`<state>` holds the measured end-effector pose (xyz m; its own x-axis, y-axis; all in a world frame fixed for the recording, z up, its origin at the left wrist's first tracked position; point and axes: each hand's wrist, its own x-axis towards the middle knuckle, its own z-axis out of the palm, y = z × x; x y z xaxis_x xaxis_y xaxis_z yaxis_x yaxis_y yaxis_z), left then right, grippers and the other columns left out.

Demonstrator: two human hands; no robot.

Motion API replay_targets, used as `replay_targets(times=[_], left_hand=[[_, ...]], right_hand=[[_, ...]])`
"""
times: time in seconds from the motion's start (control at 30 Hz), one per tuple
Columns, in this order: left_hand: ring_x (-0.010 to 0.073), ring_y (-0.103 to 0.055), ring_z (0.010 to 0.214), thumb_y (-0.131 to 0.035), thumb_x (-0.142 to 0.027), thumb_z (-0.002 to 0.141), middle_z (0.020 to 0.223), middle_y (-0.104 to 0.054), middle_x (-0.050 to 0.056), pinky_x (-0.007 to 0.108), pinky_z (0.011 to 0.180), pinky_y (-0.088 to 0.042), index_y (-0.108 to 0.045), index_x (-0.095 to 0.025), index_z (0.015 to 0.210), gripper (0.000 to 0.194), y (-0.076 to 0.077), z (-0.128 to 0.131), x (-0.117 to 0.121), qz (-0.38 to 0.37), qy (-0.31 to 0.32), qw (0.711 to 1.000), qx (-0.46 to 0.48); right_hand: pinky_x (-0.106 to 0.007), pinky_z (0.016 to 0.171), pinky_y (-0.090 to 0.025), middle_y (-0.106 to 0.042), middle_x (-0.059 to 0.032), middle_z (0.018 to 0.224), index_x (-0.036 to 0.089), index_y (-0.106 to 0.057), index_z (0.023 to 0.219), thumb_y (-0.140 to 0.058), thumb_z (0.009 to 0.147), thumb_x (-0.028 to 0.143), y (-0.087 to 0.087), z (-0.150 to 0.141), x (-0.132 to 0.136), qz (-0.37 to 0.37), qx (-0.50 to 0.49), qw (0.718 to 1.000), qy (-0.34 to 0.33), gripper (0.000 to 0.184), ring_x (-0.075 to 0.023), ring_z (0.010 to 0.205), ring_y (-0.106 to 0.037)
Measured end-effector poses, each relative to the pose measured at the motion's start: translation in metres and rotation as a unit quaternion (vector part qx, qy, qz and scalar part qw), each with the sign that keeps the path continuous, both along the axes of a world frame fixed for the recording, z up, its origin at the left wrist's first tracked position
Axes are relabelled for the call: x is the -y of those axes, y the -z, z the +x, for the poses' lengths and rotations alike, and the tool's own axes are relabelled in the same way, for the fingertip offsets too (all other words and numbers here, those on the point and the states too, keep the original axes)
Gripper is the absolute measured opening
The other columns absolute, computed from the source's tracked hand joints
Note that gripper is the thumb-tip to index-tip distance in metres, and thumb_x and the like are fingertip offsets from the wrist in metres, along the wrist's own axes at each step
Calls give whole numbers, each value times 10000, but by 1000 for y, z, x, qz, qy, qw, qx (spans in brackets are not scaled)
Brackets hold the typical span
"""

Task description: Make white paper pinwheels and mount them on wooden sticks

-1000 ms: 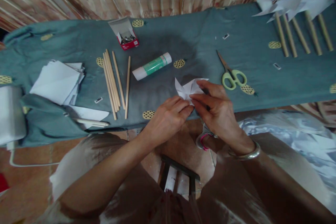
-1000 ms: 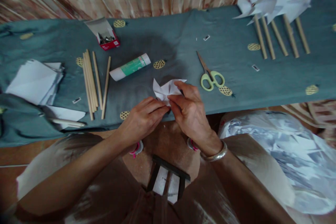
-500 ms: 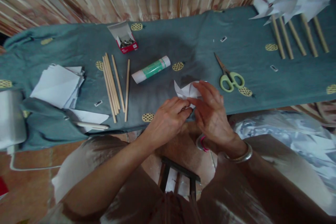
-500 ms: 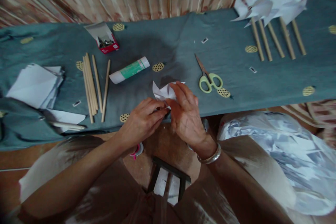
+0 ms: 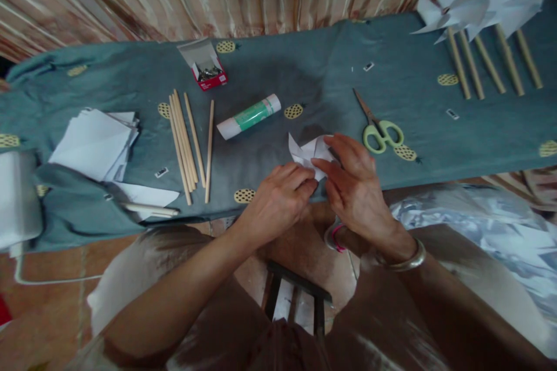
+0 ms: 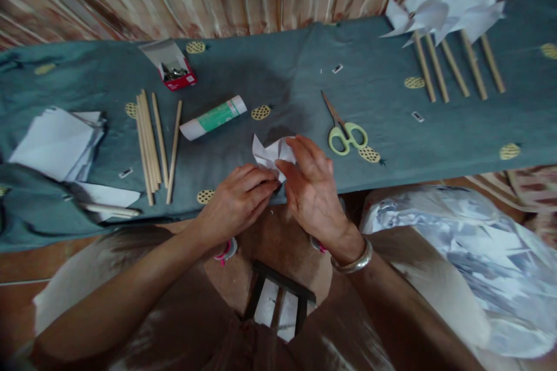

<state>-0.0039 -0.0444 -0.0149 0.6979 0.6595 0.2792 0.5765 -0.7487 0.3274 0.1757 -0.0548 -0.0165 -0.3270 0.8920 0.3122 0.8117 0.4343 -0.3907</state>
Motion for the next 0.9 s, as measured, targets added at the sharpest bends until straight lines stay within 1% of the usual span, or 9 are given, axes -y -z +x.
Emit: replay_targets(times=[0.13, 0.33, 0.47, 0.53, 0.6, 0.67, 0.77, 0.9], left_hand=[[214, -580, 929, -482, -159, 948, 983, -666, 92, 349, 816, -505, -652, -99, 976, 182, 0, -1, 0, 6, 4, 1000, -2], [212, -576, 896, -483, -154, 943, 947, -664, 85, 339, 772, -489, -653, -111, 941, 175, -3, 0, 0, 4, 2, 1000, -3], [202, -572, 879, -475, -163, 947, 948, -668, 85, 337, 758, -478, -652, -126, 923, 183, -4, 1, 1, -6, 6, 1000, -4], [200, -575, 881, -473, -167, 950, 965, -677, 85, 339, 756, -475, -656, -133, 953, 186, -5, -2, 0, -9, 2, 1000, 6], [197, -583, 889, -480, -175, 950, 988, -688, 83, 342, 762, -477, -657, -144, 994, 185, -7, -7, -4, -7, -11, 999, 29], [193, -592, 898, -496, -188, 947, 1002, -695, 81, 346, 780, -482, -659, -155, 1016, 180, -11, -14, -10, -5, -38, 997, 66], [194, -601, 900, -533, -209, 930, 1011, -697, 88, 362, 815, -491, -670, -152, 1007, 167, -15, -24, -18, -1, -78, 992, 102], [193, -612, 901, -537, -213, 923, 1003, -697, 82, 368, 828, -502, -683, -158, 1011, 179, -15, -26, -21, -11, -86, 990, 115]], right_hand=[[-549, 1029, -405, -499, -140, 1427, 196, -637, 1112, -430, 907, 122, 2, -3, 1, -10, 13, 1000, -2, 300, -308, 1386, -371], [-551, 1073, -375, -490, -74, 1445, 267, -629, 1121, -419, 930, 164, 6, -9, -1, -24, -27, 999, -1, 302, -286, 1422, -325], [-539, 1092, -366, -497, -66, 1432, 270, -612, 1138, -406, 927, 138, 7, -11, -2, -21, -38, 999, -8, 323, -283, 1438, -307], [-533, 1093, -365, -498, -78, 1433, 260, -605, 1156, -405, 920, 119, 7, -12, -1, -25, -43, 999, -14, 340, -288, 1445, -295], [-532, 1078, -375, -503, -101, 1433, 241, -589, 1188, -399, 916, 105, 8, -12, 0, -27, -36, 999, -18, 359, -289, 1444, -295], [-534, 1052, -392, -510, -122, 1432, 220, -573, 1214, -385, 916, 91, 9, -11, 1, -27, -22, 999, -20, 375, -288, 1437, -309], [-539, 1037, -394, -521, -107, 1429, 240, -576, 1213, -379, 927, 101, 11, -9, 1, -21, -16, 999, -20, 374, -283, 1432, -321], [-558, 1041, -387, -524, -95, 1429, 260, -576, 1239, -360, 940, 122, 12, -10, 1, -19, -27, 999, -11, 394, -291, 1437, -310]])
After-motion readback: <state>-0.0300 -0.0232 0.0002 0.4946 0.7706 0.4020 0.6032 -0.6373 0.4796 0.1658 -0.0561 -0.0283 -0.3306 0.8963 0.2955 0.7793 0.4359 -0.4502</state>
